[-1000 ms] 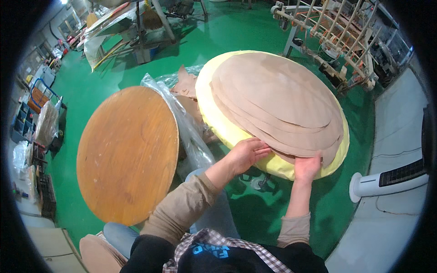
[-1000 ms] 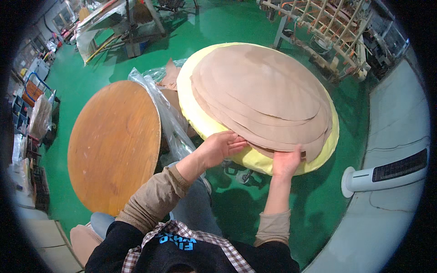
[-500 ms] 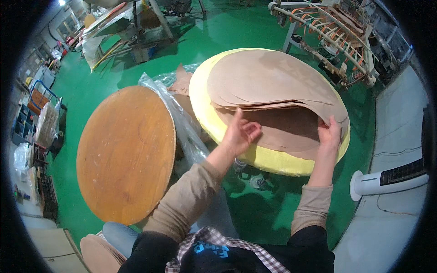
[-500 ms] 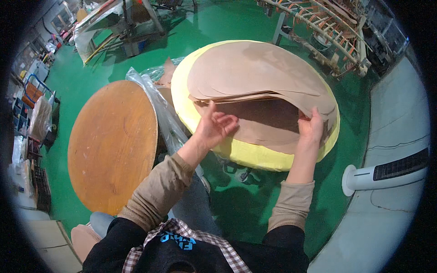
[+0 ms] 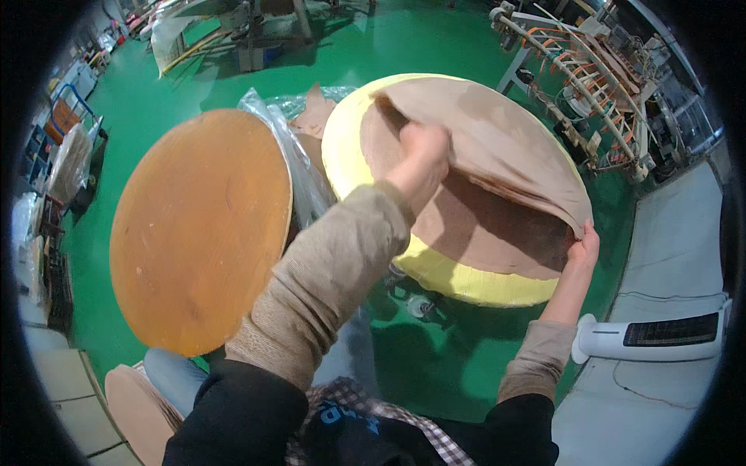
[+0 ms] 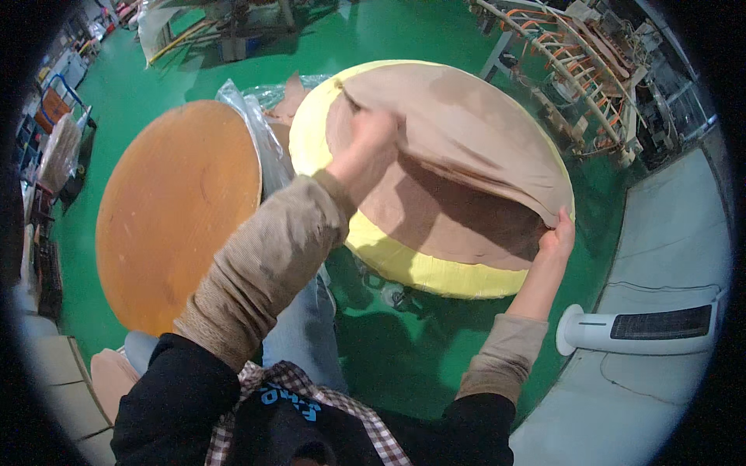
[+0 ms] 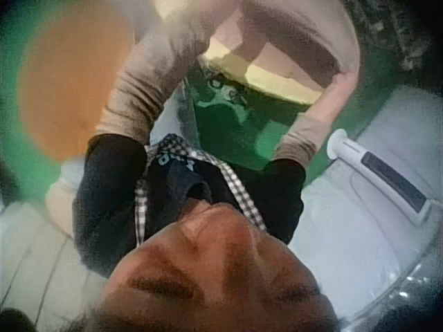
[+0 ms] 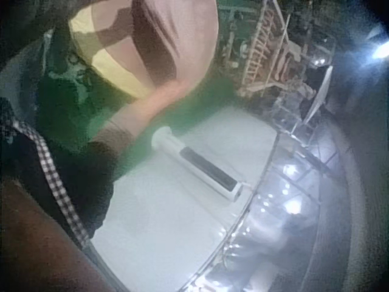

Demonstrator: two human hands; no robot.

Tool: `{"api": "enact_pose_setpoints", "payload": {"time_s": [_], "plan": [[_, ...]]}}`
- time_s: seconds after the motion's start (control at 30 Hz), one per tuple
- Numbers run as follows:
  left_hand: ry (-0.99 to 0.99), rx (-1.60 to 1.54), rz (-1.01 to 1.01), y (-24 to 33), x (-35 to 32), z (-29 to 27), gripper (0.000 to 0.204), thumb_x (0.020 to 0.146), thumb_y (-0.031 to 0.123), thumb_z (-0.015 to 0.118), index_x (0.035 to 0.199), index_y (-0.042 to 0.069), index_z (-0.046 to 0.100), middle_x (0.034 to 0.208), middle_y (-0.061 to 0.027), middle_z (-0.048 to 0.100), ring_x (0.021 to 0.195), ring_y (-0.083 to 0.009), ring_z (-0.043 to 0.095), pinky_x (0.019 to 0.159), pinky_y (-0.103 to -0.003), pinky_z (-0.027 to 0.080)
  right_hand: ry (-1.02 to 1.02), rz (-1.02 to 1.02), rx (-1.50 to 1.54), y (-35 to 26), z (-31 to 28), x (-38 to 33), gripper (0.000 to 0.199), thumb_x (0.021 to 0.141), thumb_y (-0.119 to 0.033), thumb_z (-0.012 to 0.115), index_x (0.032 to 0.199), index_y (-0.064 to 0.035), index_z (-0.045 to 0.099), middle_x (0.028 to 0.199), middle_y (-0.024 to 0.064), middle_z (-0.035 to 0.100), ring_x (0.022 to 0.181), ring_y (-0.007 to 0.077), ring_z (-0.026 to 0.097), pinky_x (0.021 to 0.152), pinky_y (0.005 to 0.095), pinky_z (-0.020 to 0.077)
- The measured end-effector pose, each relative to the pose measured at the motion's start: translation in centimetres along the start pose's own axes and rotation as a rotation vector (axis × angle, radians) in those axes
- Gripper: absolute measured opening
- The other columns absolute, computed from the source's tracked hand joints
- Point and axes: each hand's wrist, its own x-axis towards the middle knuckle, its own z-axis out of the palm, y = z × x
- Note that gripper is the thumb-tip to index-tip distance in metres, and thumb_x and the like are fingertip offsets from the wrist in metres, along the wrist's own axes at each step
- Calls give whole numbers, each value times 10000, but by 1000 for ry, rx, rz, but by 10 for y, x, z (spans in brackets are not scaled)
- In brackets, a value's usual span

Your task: The person sits on the floor and repeatedly picks up large circular pads from a stack, places them onto a wooden board, and then moves them to another stack. The person wraps the final stack in plastic wrap.

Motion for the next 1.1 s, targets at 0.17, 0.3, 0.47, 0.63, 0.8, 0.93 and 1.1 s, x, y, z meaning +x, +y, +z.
{"api": "enact_pose_setpoints", "payload": {"time_s": [0.17,0.3,0.47,0.63,0.8,0.93,1.1], "plan": [[56,-307,-99,-8,11,-57,266,706,-89,595,964,-131,546,865,-157,609,766,-251,589,601,-356,469,-41,24,82,45,-3,-53,486,926,-153,465,1377,-33,329,1362,138,428,1227,311,436,1047,486,340],[141,-165,-161,-31,32,-121,253,672,-92,630,918,-95,570,825,-134,602,690,-231,586,553,-370,464,-115,188,166,76,1,-101,471,941,-185,449,1368,-29,329,1372,128,422,1245,300,415,1054,480,331],[-75,-15,-67,44,84,-187,61,825,1,563,791,-20,609,757,-69,563,650,-174,536,511,-298,414,-144,236,229,75,33,-161,470,944,-207,445,1363,-23,337,1381,115,418,1250,307,411,1062,477,321],[-205,263,-45,168,102,-339,147,862,94,522,787,-4,603,722,-59,600,556,-163,568,487,-293,463,-197,506,284,130,82,-246,441,921,-161,465,1328,-16,378,1355,156,433,1254,319,402,1058,507,315],[-101,236,191,226,12,-543,310,843,97,516,1112,-52,557,999,-138,636,848,-224,634,740,-319,534,-446,614,324,239,139,-357,473,906,-85,496,1357,-93,354,1336,107,433,1226,291,406,1047,490,314],[312,232,55,161,-77,-719,335,832,109,549,1149,1,543,958,-113,631,802,-216,619,629,-293,520,-374,780,110,322,174,-419,506,884,-24,517,1359,-71,347,1318,111,440,1182,286,446,1023,439,358],[739,-189,-176,39,-149,-796,205,839,47,456,988,-24,577,920,-155,630,850,-293,622,733,-385,535,-460,772,-37,378,183,-432,420,895,-18,489,1301,-14,383,1232,123,491,1106,285,505,931,443,448]]}}
